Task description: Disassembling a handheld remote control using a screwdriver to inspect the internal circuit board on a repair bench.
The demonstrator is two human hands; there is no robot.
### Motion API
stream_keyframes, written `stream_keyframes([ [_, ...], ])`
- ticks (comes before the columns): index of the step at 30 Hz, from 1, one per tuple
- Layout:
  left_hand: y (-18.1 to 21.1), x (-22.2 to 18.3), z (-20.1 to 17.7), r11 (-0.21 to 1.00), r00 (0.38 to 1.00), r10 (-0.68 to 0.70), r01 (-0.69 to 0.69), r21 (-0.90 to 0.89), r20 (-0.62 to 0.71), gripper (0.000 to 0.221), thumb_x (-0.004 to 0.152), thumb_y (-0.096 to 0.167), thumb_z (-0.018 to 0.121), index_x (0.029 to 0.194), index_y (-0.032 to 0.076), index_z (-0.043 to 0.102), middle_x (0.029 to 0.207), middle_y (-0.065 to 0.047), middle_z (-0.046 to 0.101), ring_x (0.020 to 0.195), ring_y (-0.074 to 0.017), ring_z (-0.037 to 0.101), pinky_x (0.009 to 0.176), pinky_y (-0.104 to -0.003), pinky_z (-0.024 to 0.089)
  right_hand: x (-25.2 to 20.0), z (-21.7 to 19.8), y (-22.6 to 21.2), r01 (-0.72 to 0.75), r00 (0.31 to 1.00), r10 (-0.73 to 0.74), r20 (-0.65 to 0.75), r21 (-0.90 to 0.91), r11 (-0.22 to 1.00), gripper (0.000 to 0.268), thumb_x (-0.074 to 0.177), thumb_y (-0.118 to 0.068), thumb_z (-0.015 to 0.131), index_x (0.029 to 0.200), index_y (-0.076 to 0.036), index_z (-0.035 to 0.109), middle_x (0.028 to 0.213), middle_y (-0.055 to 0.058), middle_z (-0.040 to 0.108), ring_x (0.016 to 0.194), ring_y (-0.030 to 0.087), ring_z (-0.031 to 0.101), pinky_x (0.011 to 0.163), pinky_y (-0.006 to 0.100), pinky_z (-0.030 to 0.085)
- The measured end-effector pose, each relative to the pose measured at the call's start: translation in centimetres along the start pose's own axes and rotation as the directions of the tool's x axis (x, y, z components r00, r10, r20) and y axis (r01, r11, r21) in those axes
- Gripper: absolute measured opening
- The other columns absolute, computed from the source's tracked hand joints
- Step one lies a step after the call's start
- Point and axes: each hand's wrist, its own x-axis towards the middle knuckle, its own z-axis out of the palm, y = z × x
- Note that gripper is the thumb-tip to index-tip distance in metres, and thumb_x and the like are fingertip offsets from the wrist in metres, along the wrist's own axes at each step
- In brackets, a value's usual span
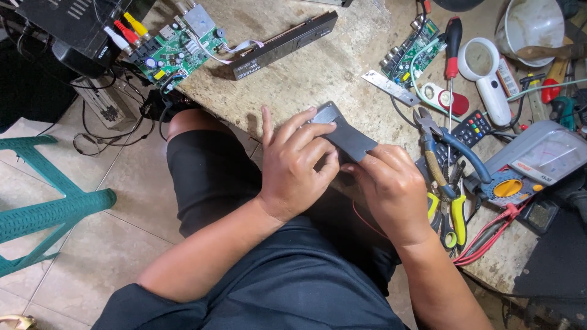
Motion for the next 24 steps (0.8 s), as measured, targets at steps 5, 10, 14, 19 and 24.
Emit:
stream_keyframes([
  [5,-0.9,0.2,-0.6,0.998,0.996,0.015,-0.010,-0.056,0.087,0.006,0.082,0.017,0.077,0.082,0.017,0.072,0.112,0.001,0.073,0.126,-0.0290,0.062,0.118,-0.073,0.008,0.0,0.3,-0.5,-0.016,0.999,0.016,-0.027,0.019,1.000,0.017,0.096,-0.021,0.080,0.098,-0.004,0.077,0.092,0.011,0.073,0.094,0.031,0.072,0.077,0.039,0.059],
  [10,-1.2,-0.2,-0.4,0.998,0.997,0.029,-0.025,-0.057,0.073,0.007,0.086,0.019,0.076,0.083,0.017,0.070,0.112,0.001,0.073,0.124,-0.0289,0.063,0.119,-0.071,0.010,0.0,0.4,-1.3,-0.015,0.997,0.011,-0.083,-0.047,0.999,0.013,0.095,-0.022,0.082,0.093,-0.010,0.077,0.090,0.006,0.071,0.096,0.028,0.068,0.079,0.036,0.057],
  [14,-1.2,-0.5,0.0,0.998,0.998,0.032,-0.029,-0.050,0.059,0.007,0.089,0.020,0.073,0.084,0.016,0.069,0.113,0.000,0.073,0.124,-0.0291,0.062,0.120,-0.071,0.010,-0.1,0.5,-1.2,-0.016,0.996,0.012,-0.086,-0.051,0.999,0.015,0.095,-0.023,0.081,0.092,-0.009,0.077,0.089,0.006,0.071,0.097,0.029,0.069,0.079,0.037,0.057],
  [19,-1.1,-0.9,0.6,0.999,0.999,0.032,-0.032,-0.032,-0.003,0.008,0.091,0.019,0.070,0.085,0.017,0.066,0.113,0.001,0.073,0.127,-0.0289,0.062,0.121,-0.069,0.004,-0.4,0.8,-0.7,-0.011,0.998,0.010,-0.061,-0.023,1.000,0.013,0.095,-0.021,0.080,0.094,-0.008,0.079,0.088,0.008,0.071,0.096,0.030,0.070,0.077,0.038,0.058],
  [24,-1.1,-1.1,0.8,0.999,0.999,0.031,-0.032,-0.028,-0.039,0.009,0.091,0.020,0.070,0.084,0.018,0.065,0.113,0.002,0.074,0.126,-0.0282,0.064,0.122,-0.068,0.005,-0.2,0.4,-1.1,-0.022,0.999,0.021,-0.037,-0.012,1.000,0.014,0.096,-0.021,0.079,0.095,-0.007,0.079,0.088,0.009,0.071,0.096,0.031,0.070,0.077,0.039,0.058],
])
